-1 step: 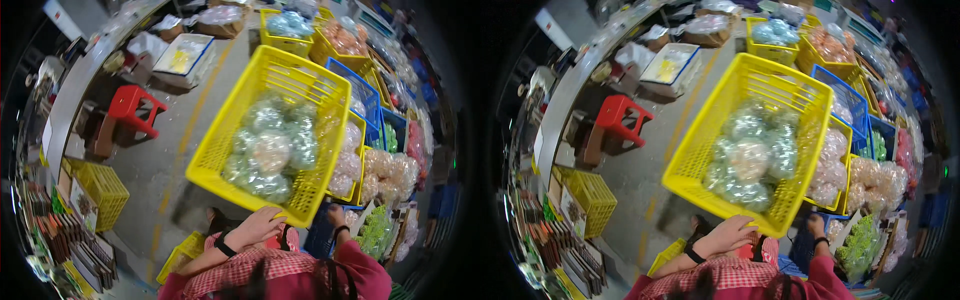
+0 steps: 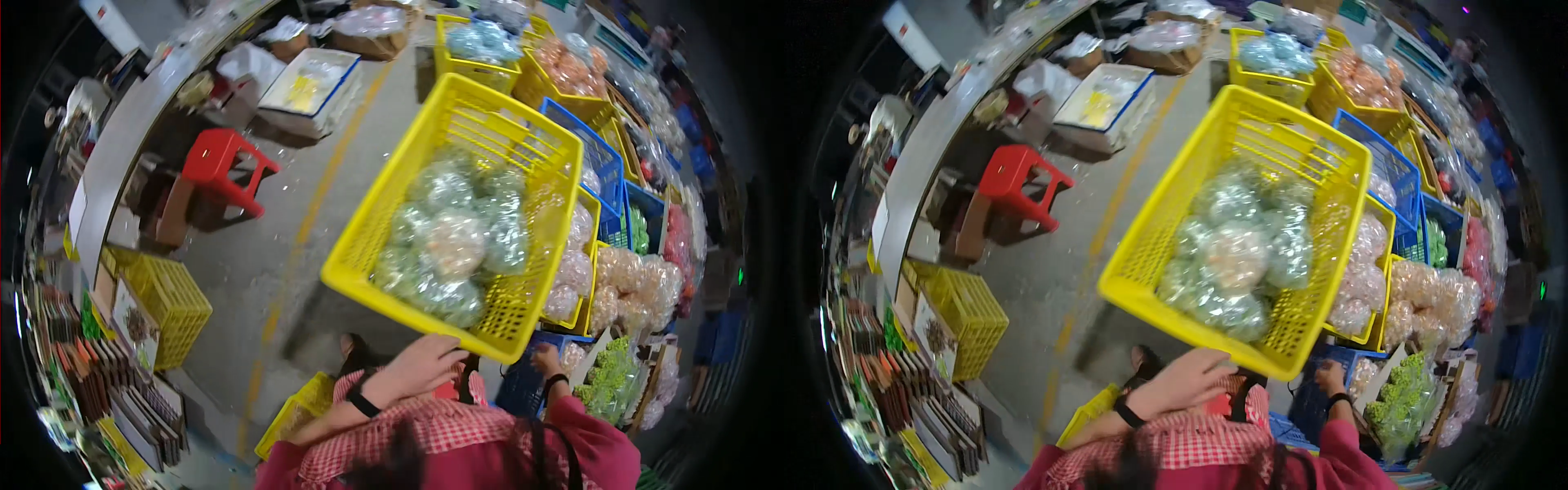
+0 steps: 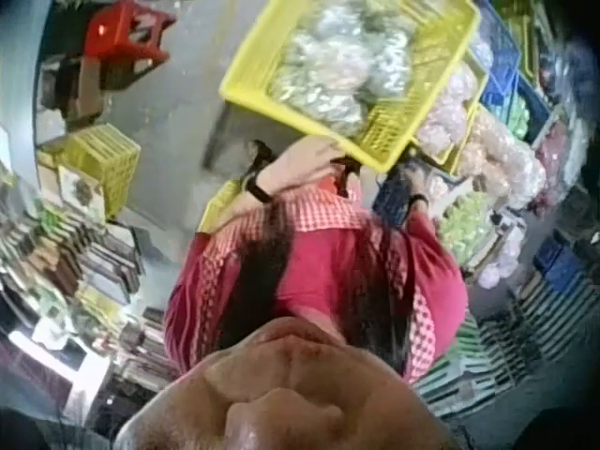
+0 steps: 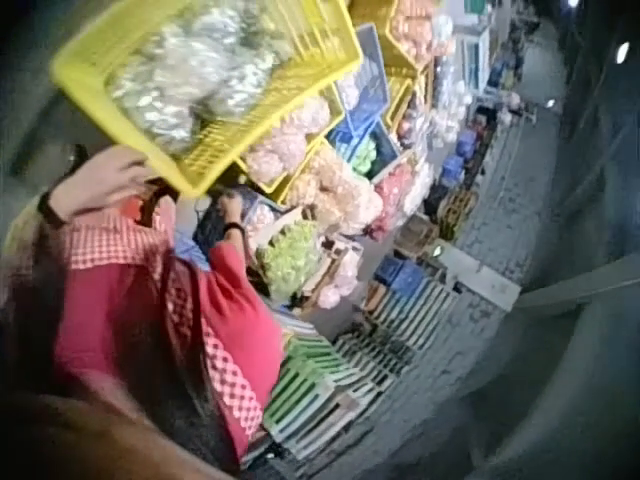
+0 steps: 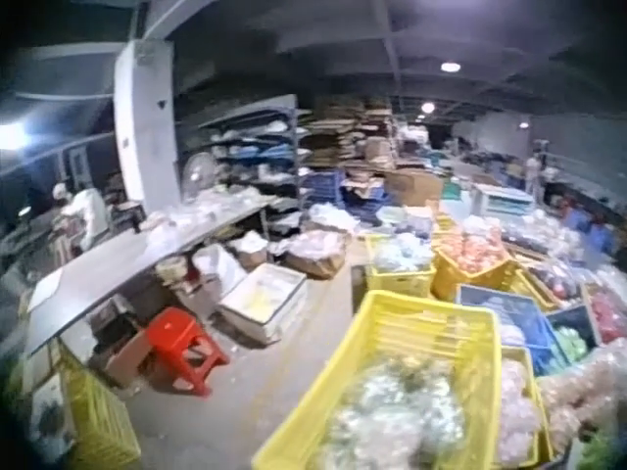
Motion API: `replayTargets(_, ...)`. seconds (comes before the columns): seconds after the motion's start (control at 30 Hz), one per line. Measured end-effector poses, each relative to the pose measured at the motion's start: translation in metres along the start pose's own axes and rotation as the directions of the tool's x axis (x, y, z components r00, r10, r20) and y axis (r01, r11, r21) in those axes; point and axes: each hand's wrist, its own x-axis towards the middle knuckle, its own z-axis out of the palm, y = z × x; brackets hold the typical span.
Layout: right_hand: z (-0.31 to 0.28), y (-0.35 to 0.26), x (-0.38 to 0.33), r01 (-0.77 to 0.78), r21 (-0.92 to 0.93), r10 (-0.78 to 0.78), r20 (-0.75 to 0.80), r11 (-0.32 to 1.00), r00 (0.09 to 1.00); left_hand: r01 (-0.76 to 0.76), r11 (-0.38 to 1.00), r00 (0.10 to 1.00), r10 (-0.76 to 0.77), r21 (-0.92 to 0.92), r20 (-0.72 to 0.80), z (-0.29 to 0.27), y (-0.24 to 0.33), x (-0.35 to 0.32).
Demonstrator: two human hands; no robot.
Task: Packing small plastic parts into bags and organizing them into crates.
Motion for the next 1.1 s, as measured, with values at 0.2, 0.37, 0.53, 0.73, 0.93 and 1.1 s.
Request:
replayTargets(0.2,0.135,-0.025,-0.186,0.191,-0.688,0.227,0.468,0.7,0.854,0.542,0.753,0.792,-0.606,0.372,0.073,-0.136,-0.045,-0.197)
replayTargets(0.37,0.23,-0.044,-0.194,0.309,-0.535,0.059,0.563,0.786,0.824,0.642,0.616,0.595,-0.776,0.457,0.21,-0.213,-0.099,-0.258)
replayTargets(0.53,0.303,-0.037,-0.181,0.278,-0.528,0.086,0.563,0.803,0.822,0.512,0.814,0.794,-0.57,0.272,0.212,-0.262,-0.153,-0.214)
replayTargets(0.73,0.399,0.087,-0.114,0.696,-0.499,-0.134,0.756,0.516,0.641,0.395,0.889,0.767,-0.459,0.233,0.448,-0.339,-0.266,-0.128)
replayTargets(0.93,0.572,0.021,-0.118,0.334,0.178,-0.374,0.568,0.925,0.733,0.536,0.715,0.623,-0.694,0.448,0.361,-0.424,-0.466,-0.2)
replayTargets(1.1,0.56,-0.141,-0.191,0.245,-0.26,-0.115,0.43,0.934,0.895,0.7,0.657,0.629,-0.753,0.279,0.193,-0.464,-0.566,-0.269)
